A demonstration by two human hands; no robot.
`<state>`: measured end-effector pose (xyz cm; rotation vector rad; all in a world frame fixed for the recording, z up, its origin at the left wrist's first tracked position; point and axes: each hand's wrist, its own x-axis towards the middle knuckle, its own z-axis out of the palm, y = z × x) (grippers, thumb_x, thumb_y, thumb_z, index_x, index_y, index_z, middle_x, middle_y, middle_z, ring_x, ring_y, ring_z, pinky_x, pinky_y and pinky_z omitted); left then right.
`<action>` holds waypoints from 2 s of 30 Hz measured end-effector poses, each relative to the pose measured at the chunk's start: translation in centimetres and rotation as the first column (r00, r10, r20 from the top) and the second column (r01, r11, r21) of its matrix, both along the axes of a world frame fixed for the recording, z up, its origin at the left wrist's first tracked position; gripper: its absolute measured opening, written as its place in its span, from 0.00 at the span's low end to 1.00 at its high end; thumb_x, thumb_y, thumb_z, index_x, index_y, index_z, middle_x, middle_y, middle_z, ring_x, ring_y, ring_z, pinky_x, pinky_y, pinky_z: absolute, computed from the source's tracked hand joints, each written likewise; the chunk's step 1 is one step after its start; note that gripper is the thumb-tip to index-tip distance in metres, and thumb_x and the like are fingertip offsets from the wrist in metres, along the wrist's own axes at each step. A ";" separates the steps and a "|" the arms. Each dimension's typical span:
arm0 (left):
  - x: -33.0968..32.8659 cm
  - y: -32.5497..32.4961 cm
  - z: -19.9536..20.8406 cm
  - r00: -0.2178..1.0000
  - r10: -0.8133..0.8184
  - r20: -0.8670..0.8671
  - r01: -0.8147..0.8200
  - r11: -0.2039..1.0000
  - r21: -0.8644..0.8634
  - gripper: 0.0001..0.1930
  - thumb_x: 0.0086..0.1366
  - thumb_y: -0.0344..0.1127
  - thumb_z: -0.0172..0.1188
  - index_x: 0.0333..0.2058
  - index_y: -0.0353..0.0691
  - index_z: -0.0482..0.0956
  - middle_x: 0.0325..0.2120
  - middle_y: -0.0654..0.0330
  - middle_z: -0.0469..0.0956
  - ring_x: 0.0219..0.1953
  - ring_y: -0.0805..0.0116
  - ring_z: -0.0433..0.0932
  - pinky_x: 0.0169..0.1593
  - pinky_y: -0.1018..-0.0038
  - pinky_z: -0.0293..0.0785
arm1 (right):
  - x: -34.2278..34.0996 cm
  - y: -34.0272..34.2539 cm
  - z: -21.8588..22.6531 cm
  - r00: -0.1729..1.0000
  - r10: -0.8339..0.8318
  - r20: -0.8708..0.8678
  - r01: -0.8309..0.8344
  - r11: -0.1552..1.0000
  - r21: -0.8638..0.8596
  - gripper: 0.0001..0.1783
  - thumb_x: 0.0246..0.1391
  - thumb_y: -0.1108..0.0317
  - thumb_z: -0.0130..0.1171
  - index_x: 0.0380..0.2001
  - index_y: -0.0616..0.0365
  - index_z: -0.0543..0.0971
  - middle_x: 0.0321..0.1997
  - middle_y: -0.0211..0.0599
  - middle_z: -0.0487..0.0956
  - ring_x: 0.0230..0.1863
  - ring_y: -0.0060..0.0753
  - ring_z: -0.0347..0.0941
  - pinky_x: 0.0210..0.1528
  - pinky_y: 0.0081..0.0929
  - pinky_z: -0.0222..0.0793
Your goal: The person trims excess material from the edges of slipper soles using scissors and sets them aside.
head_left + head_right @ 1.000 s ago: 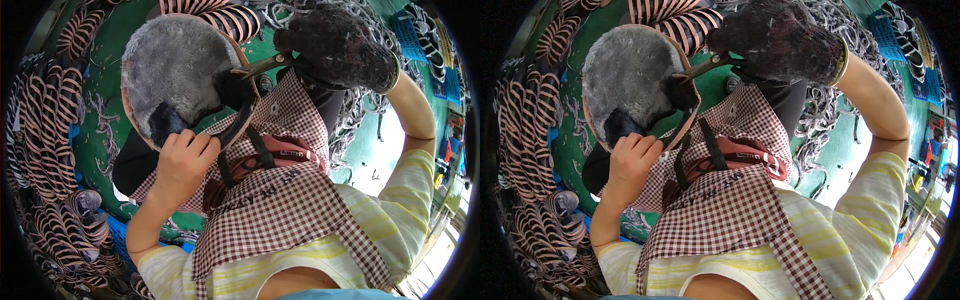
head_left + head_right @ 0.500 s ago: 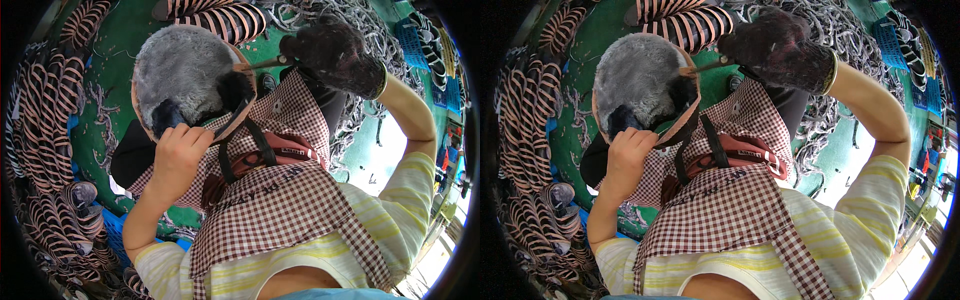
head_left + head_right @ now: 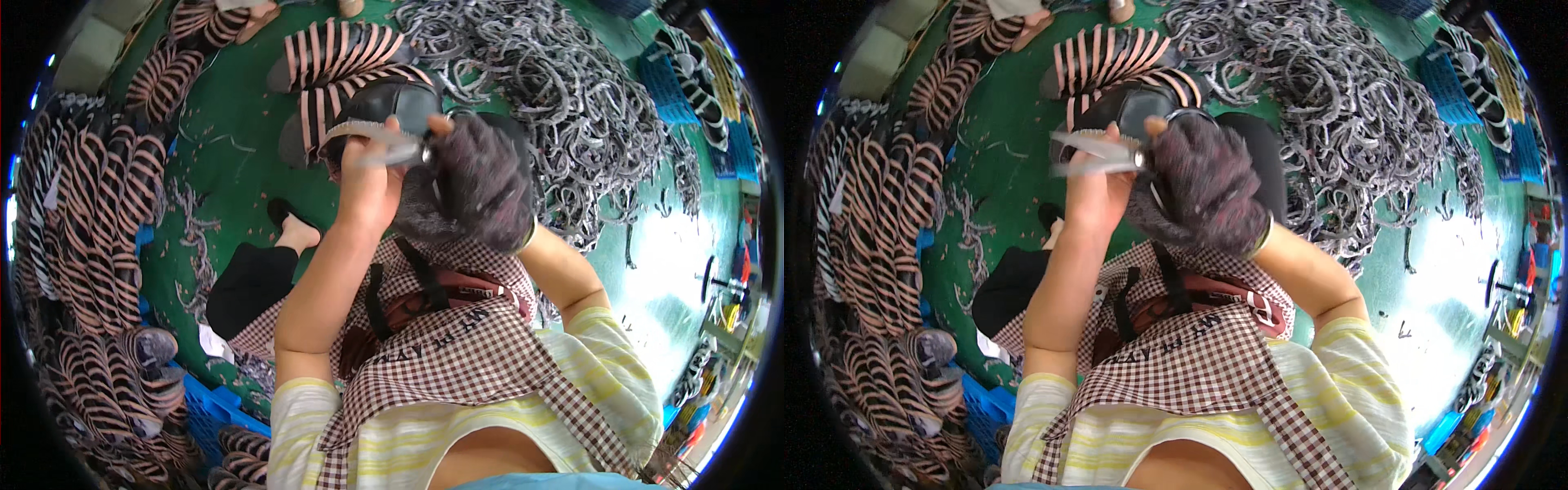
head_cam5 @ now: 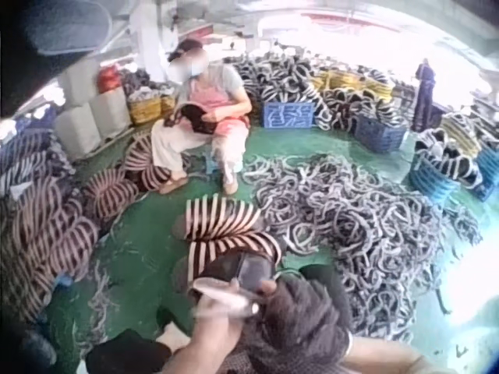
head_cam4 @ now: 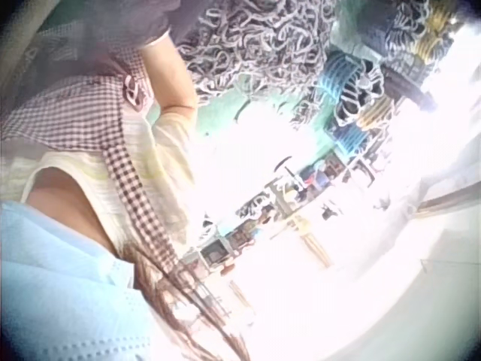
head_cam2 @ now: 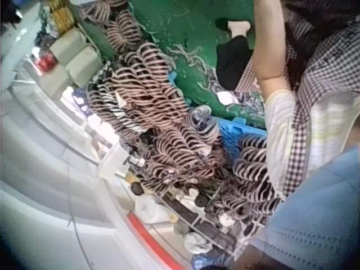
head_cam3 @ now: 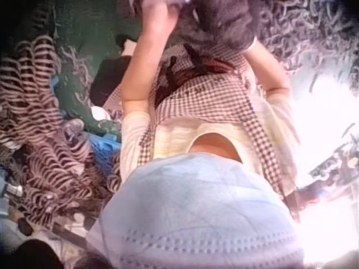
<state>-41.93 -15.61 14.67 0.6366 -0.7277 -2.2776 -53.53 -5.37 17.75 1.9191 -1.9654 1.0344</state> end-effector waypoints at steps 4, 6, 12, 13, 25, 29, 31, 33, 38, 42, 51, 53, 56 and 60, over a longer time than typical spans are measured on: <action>-0.6 0.4 2.2 0.909 0.038 0.415 0.309 0.606 -0.733 0.11 0.56 0.29 0.56 0.39 0.35 0.70 0.39 0.56 0.72 0.41 0.60 0.70 0.47 0.65 0.67 | -4.6 1.0 1.7 0.967 -0.096 0.236 0.092 0.995 0.028 0.25 0.37 0.72 0.59 0.43 0.59 0.69 0.33 0.45 0.74 0.34 0.47 0.72 0.36 0.29 0.68; -0.3 0.2 2.4 0.849 0.527 0.030 0.229 -0.316 -0.921 0.15 0.49 0.26 0.60 0.38 0.34 0.71 0.38 0.55 0.72 0.43 0.56 0.68 0.47 0.64 0.64 | -5.9 1.9 1.2 0.949 -0.133 0.286 0.136 0.991 0.009 0.24 0.38 0.71 0.60 0.44 0.58 0.69 0.31 0.41 0.75 0.33 0.43 0.74 0.35 0.28 0.68; -4.4 -2.3 0.1 0.892 0.437 0.114 0.244 -0.255 -0.936 0.03 0.49 0.25 0.58 0.24 0.36 0.73 0.23 0.58 0.71 0.28 0.59 0.71 0.32 0.67 0.67 | -9.6 4.6 -2.0 0.878 -0.058 0.475 -0.011 0.990 0.142 0.24 0.43 0.71 0.57 0.47 0.56 0.68 0.26 0.30 0.74 0.27 0.23 0.71 0.32 0.20 0.67; -4.6 -2.1 0.5 0.877 0.380 0.294 0.383 -0.182 -0.906 0.03 0.49 0.26 0.57 0.24 0.36 0.73 0.23 0.57 0.71 0.28 0.58 0.72 0.31 0.68 0.67 | -10.7 4.4 -2.1 0.900 -0.036 0.434 -0.039 0.986 0.164 0.21 0.46 0.71 0.56 0.47 0.56 0.69 0.26 0.27 0.73 0.27 0.18 0.69 0.30 0.18 0.66; 0.5 -4.7 -5.0 0.755 0.315 0.575 0.558 0.150 -0.816 0.05 0.52 0.26 0.58 0.26 0.34 0.70 0.21 0.59 0.70 0.23 0.68 0.71 0.29 0.76 0.65 | -12.5 5.5 -6.4 0.588 -0.089 0.804 -0.231 0.934 0.272 0.21 0.46 0.69 0.59 0.45 0.57 0.70 0.37 0.29 0.73 0.40 0.21 0.67 0.44 0.20 0.64; 1.5 -4.7 -3.9 0.856 -0.176 0.487 0.480 0.623 -0.618 0.09 0.63 0.35 0.49 0.27 0.36 0.72 0.22 0.70 0.70 0.27 0.83 0.67 0.30 0.84 0.63 | -11.4 5.5 -5.5 0.625 -0.003 0.780 -0.189 0.970 0.155 0.22 0.47 0.61 0.59 0.46 0.54 0.70 0.41 0.33 0.73 0.41 0.22 0.67 0.46 0.21 0.63; 1.1 -4.8 -2.9 0.901 -0.242 0.361 0.406 0.766 -0.499 0.10 0.64 0.34 0.46 0.31 0.34 0.72 0.27 0.67 0.72 0.30 0.80 0.70 0.35 0.83 0.65 | -10.1 4.4 -3.4 0.621 0.036 0.783 -0.199 0.973 0.113 0.22 0.47 0.62 0.59 0.47 0.55 0.70 0.42 0.32 0.73 0.42 0.22 0.67 0.47 0.22 0.63; 0.6 -4.9 -2.2 0.957 -0.221 0.189 0.270 0.914 -0.302 0.15 0.66 0.38 0.43 0.39 0.32 0.72 0.34 0.60 0.76 0.37 0.75 0.74 0.42 0.81 0.69 | -9.2 3.1 -3.4 0.560 0.199 0.804 -0.284 0.958 -0.039 0.23 0.48 0.63 0.58 0.47 0.59 0.68 0.44 0.32 0.72 0.43 0.23 0.67 0.49 0.22 0.62; 1.3 -6.9 -1.7 0.919 0.054 0.392 0.102 0.925 -0.367 0.20 0.66 0.43 0.42 0.47 0.31 0.67 0.42 0.55 0.72 0.43 0.71 0.72 0.44 0.79 0.70 | -8.3 1.7 -4.7 0.142 0.260 0.955 -0.289 0.934 -0.211 0.23 0.49 0.66 0.56 0.48 0.61 0.66 0.40 0.36 0.73 0.40 0.24 0.68 0.46 0.20 0.64; 5.2 -5.3 -10.8 0.945 -0.326 -0.033 0.328 0.942 0.073 0.27 0.65 0.47 0.41 0.56 0.34 0.55 0.52 0.51 0.63 0.50 0.58 0.67 0.52 0.70 0.66 | -4.8 -0.8 -3.7 0.266 0.156 0.951 0.007 0.986 -0.164 0.19 0.48 0.71 0.55 0.45 0.60 0.66 0.35 0.31 0.71 0.36 0.21 0.67 0.38 0.20 0.65; 1.4 3.4 -4.6 0.996 0.091 0.014 -0.084 0.965 -0.248 0.14 0.62 0.33 0.49 0.45 0.33 0.67 0.46 0.54 0.69 0.46 0.59 0.70 0.47 0.64 0.69 | -2.4 -2.2 -4.4 0.194 0.105 0.975 0.204 0.968 -0.144 0.27 0.45 0.71 0.57 0.50 0.60 0.62 0.32 0.26 0.71 0.35 0.19 0.68 0.35 0.19 0.65; 1.7 2.2 -4.0 0.952 0.304 -0.029 -0.296 0.897 -0.329 0.11 0.63 0.30 0.46 0.42 0.31 0.69 0.44 0.53 0.71 0.48 0.59 0.70 0.52 0.61 0.66 | -1.8 -2.3 -4.1 0.150 0.156 0.976 0.183 0.966 -0.182 0.27 0.46 0.70 0.58 0.50 0.59 0.63 0.32 0.25 0.71 0.35 0.18 0.67 0.35 0.19 0.65; 3.0 -0.8 -2.8 0.945 0.306 -0.117 -0.318 0.774 -0.548 0.10 0.64 0.32 0.46 0.38 0.33 0.73 0.42 0.55 0.73 0.47 0.60 0.71 0.58 0.57 0.57 | -1.8 -0.4 -3.7 -0.018 0.280 0.960 -0.014 0.960 -0.281 0.30 0.39 0.68 0.63 0.48 0.58 0.65 0.32 0.29 0.72 0.34 0.25 0.70 0.34 0.24 0.66; 5.0 -0.7 -2.2 0.911 0.401 -0.093 -0.386 0.755 -0.530 0.12 0.63 0.35 0.47 0.39 0.32 0.72 0.42 0.54 0.72 0.49 0.60 0.69 0.59 0.56 0.55 | -1.9 1.2 -2.6 0.986 -0.086 0.141 0.078 0.995 0.063 0.36 0.23 0.61 0.69 0.42 0.57 0.70 0.31 0.41 0.72 0.31 0.45 0.71 0.30 0.34 0.66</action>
